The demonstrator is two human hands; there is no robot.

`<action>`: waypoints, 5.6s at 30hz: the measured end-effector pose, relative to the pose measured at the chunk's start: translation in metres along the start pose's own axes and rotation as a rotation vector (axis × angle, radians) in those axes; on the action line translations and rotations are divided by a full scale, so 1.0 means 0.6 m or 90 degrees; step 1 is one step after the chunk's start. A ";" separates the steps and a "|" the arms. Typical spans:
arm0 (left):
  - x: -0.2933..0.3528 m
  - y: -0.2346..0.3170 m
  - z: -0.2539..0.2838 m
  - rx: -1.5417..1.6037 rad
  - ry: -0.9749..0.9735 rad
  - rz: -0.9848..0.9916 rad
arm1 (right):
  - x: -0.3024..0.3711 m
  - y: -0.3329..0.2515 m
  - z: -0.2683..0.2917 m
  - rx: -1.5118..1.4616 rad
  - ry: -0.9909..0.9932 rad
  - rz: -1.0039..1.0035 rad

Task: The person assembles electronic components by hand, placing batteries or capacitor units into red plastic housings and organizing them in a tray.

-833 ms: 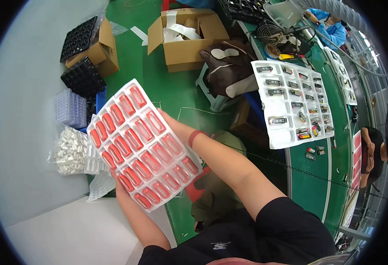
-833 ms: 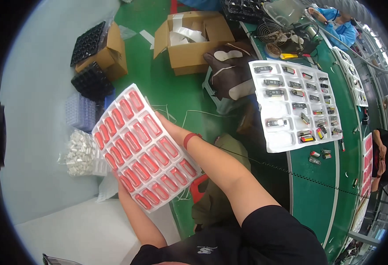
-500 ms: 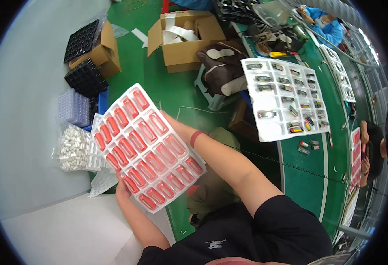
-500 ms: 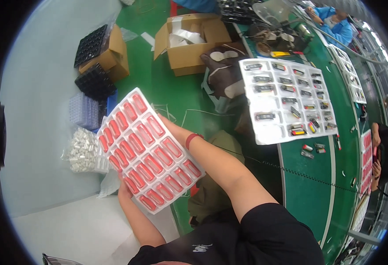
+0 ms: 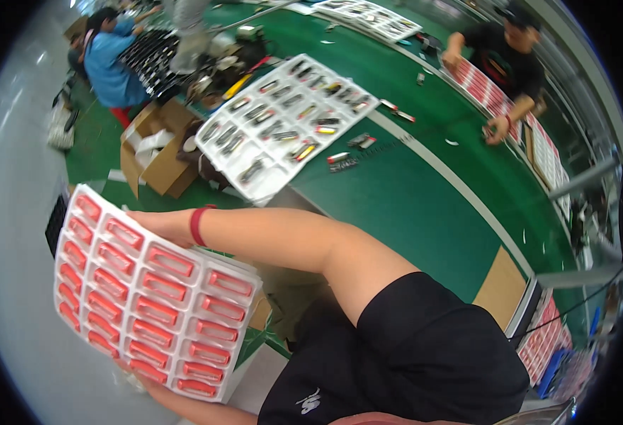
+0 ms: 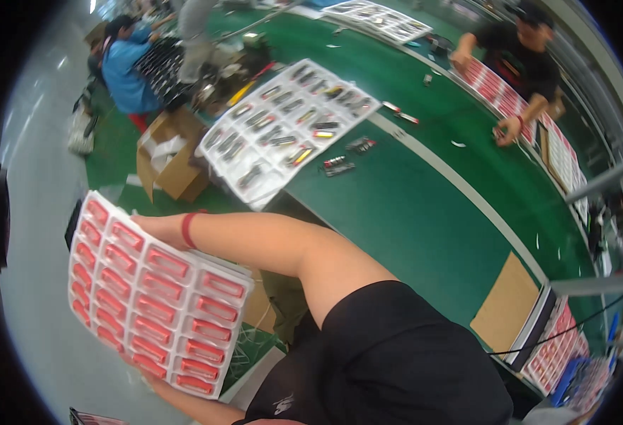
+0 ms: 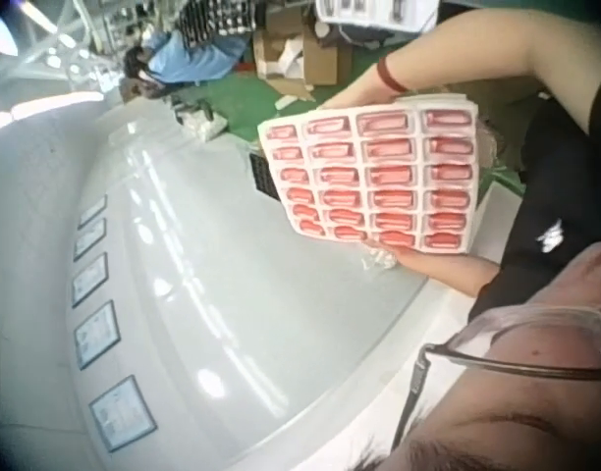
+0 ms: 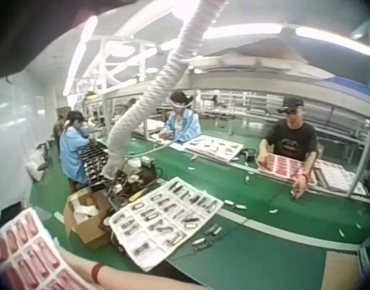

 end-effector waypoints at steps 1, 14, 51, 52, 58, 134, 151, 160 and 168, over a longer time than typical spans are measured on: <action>0.032 0.005 0.005 -0.009 -0.021 0.002 | 0.052 -0.044 -0.028 0.043 -0.005 -0.008; 0.053 -0.063 -0.818 -0.039 -0.268 -0.117 | 0.646 -0.452 0.029 0.117 0.329 0.032; -0.702 -0.229 -1.725 -0.889 -0.728 -0.490 | 1.339 -0.407 0.400 0.196 0.598 -0.325; -0.734 -0.270 -1.737 -1.004 -0.679 -0.714 | 1.348 -0.412 0.423 0.219 0.621 -0.410; -0.812 -0.359 -1.698 -1.092 -0.692 -0.696 | 1.306 -0.473 0.574 0.772 0.735 -0.417; 0.042 -0.217 -1.615 -0.643 -1.429 -0.502 | 1.524 -0.682 -0.563 1.576 1.756 0.150; -0.232 -0.194 -1.612 -0.814 -0.931 -0.472 | 1.266 -0.300 -0.101 0.822 1.230 0.098; -0.370 -0.251 -1.663 -0.940 -0.861 -0.509 | 1.298 -0.345 0.020 0.089 1.060 0.455; -0.367 -0.235 -1.656 -0.527 -0.793 -0.156 | 1.310 -0.365 0.015 0.039 0.995 0.536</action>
Point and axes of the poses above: each hand's wrist, its own x-axis away from the middle knuckle, its own z-axis out of the back of the hand, y = z × x, the point moved 6 cm from there along -x, towards the middle knuckle, and after that the axes turned 1 degree about z, right-handed, at the moved point
